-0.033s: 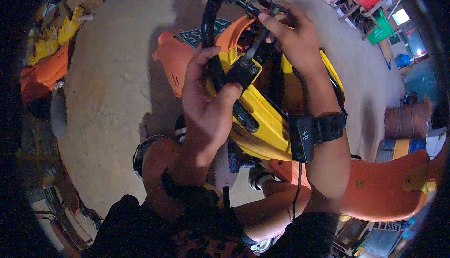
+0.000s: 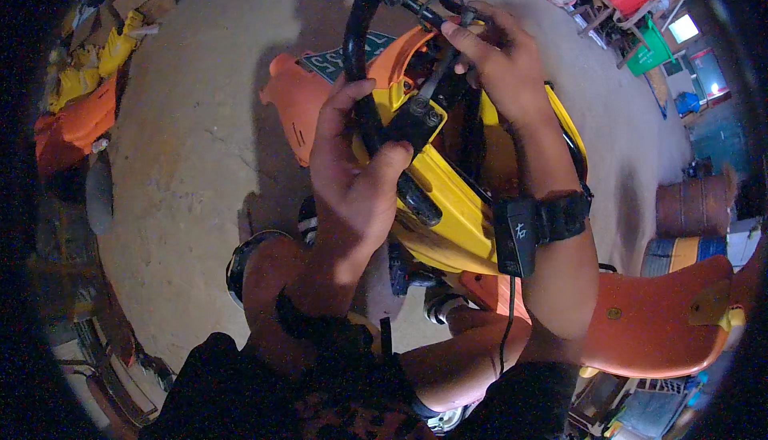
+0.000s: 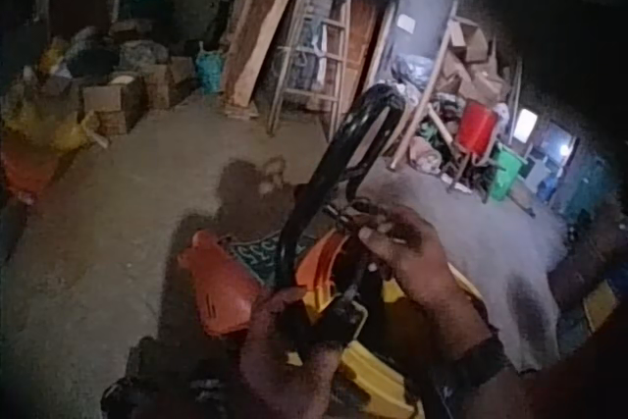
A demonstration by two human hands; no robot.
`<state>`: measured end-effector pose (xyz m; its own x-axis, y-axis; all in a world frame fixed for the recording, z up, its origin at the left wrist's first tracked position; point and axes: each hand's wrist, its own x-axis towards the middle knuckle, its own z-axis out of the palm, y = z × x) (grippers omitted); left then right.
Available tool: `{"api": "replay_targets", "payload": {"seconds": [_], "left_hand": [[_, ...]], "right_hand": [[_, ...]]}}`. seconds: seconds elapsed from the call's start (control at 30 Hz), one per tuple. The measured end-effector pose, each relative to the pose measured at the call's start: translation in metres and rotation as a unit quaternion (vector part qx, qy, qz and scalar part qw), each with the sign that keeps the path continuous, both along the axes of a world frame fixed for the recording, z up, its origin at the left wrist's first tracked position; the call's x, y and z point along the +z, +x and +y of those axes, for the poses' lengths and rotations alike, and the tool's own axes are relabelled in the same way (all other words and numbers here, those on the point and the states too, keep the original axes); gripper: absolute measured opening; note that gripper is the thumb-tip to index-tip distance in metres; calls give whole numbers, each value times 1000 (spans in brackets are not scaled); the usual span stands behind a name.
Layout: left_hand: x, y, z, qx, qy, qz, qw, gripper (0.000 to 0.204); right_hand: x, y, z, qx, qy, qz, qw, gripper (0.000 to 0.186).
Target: Repairing or maintaining a scooter by working on the wiring and mechanical components under the front cowl.
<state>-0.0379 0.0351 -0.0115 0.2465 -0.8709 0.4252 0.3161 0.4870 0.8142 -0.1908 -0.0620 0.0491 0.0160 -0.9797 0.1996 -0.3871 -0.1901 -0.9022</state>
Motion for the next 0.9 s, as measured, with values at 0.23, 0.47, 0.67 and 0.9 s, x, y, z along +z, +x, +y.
{"api": "replay_targets", "payload": {"seconds": [0.23,0.47,0.67,0.9], "left_hand": [[-9,-4,-3,-39,5,36,999,51],[-12,0,-3,-41,8,34,999,51],[-8,2,-2,-47,-1,21,999,51],[-7,3,-1,-47,14,12,999,51]], "right_hand": [[-5,-7,-3,54,72,-141,986,51],[4,0,1,140,113,-249,952,62],[3,5,8,173,42,-231,957,61],[6,1,5,135,5,-249,959,57]]}}
